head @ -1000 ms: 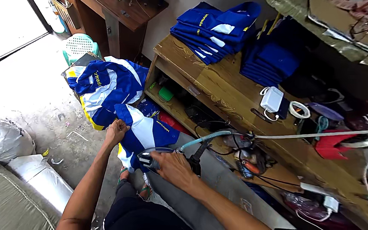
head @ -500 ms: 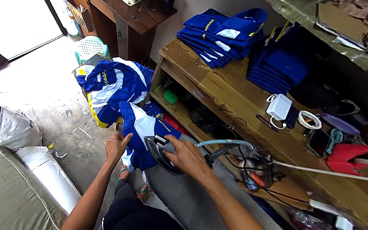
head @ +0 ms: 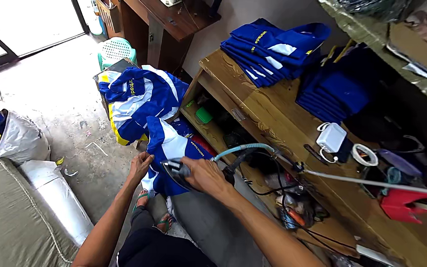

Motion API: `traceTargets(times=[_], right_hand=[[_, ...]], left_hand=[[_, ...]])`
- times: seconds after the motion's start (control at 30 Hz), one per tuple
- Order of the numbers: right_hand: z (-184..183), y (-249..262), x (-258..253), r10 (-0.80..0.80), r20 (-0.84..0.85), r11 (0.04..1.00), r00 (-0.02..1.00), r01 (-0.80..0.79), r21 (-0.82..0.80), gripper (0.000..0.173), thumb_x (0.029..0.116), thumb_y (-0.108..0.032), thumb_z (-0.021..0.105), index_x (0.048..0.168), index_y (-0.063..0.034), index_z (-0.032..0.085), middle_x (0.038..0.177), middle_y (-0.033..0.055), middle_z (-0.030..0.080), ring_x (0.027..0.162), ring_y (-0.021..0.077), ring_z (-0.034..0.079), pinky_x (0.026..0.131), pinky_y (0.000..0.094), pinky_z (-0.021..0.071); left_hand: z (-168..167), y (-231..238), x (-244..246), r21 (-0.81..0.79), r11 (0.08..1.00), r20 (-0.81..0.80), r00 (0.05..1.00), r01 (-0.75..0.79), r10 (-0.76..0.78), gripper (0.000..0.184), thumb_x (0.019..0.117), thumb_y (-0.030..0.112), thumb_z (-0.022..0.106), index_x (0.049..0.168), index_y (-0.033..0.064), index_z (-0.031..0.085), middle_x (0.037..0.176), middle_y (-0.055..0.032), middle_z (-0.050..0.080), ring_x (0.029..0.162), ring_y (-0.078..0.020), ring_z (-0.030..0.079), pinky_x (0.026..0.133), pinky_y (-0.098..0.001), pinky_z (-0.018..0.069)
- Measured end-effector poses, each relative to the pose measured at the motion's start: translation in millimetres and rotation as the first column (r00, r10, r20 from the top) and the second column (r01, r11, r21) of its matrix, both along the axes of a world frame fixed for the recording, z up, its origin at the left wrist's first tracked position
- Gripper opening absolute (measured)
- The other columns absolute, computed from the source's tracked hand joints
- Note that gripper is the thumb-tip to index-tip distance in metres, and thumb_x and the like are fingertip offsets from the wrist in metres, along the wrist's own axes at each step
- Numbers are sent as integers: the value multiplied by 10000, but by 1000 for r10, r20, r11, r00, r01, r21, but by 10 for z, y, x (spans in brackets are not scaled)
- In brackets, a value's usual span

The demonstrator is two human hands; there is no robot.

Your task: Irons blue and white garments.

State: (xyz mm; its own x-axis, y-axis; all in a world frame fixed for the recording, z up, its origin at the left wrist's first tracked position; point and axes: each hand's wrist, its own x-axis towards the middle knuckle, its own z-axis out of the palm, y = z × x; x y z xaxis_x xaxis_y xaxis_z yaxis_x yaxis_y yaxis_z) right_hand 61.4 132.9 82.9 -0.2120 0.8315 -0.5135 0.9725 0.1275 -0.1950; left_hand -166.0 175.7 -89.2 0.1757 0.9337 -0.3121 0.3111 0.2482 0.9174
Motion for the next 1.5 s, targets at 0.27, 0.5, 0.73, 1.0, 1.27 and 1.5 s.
traceTargets(times=[0.27, 0.5, 0.73, 1.0, 1.27, 1.5], right_hand=[[-153, -1600, 1030, -414, -67, 910, 908, 415, -1, 448, 884, -366, 737, 1299, -210, 678, 891, 176, 743, 814, 403, 725, 705, 620, 547], [-514, -3195, 1851, -817, -106, 527, 566, 809, 259, 526, 858, -332, 784, 1225, 30, 678, 950, 326, 707, 872, 538, 690, 757, 729, 497], [-574, -3860, 2425, -938, -194, 232, 289, 934, 271, 715, 836, -379, 811, 1395, -4, 571, 1105, 382, 662, 994, 593, 640, 838, 774, 439], [-498, -3449, 1979, -574, -479, 447, 664, 744, 496, 713, 905, -424, 714, 1374, 87, 550, 1241, 337, 630, 1143, 480, 611, 1002, 607, 478], [-1141, -2145, 528, -520, -838, 567, -167, 666, -485, 782, 881, -379, 765, 1452, 30, 422, 1249, 71, 680, 1118, 105, 675, 968, 311, 583], [-1161, -1931, 590, -631, -621, 175, -465, 695, -698, 283, 1010, -79, 610, 1270, 26, 574, 1078, 114, 726, 985, 157, 716, 885, 349, 610]], left_hand=[[-421, -428, -90, -212, 976, -156, 984, 53, -87, 342, 1047, 256, 553, 1124, -61, 657, 1021, -199, 700, 937, -290, 689, 895, -486, 551], [-643, -1042, 415, -388, 810, -441, 684, 439, -582, 679, 852, 492, 754, 1330, 36, 600, 1254, -200, 676, 1164, -379, 659, 981, -626, 508], [-420, -1144, 687, -403, 821, -602, 559, 405, -571, 425, 1049, 298, 507, 1314, -11, 625, 1285, -244, 664, 1220, -399, 640, 1021, -593, 495], [832, -970, 541, -495, 375, -172, 335, 784, -926, 386, 1029, 302, 592, 1199, -34, 675, 1185, -245, 688, 1167, -365, 644, 1041, -616, 454], [1085, -813, 1691, 40, 747, 523, 624, 663, -581, 480, 1092, 239, 435, 1448, -78, 494, 1485, -195, 542, 1369, -233, 539, 1171, -395, 422], [751, 193, 792, 435, 784, -394, 876, 443, -277, 435, 1096, 296, 389, 1301, 64, 695, 1395, -97, 654, 1392, -252, 534, 1204, -495, 361]])
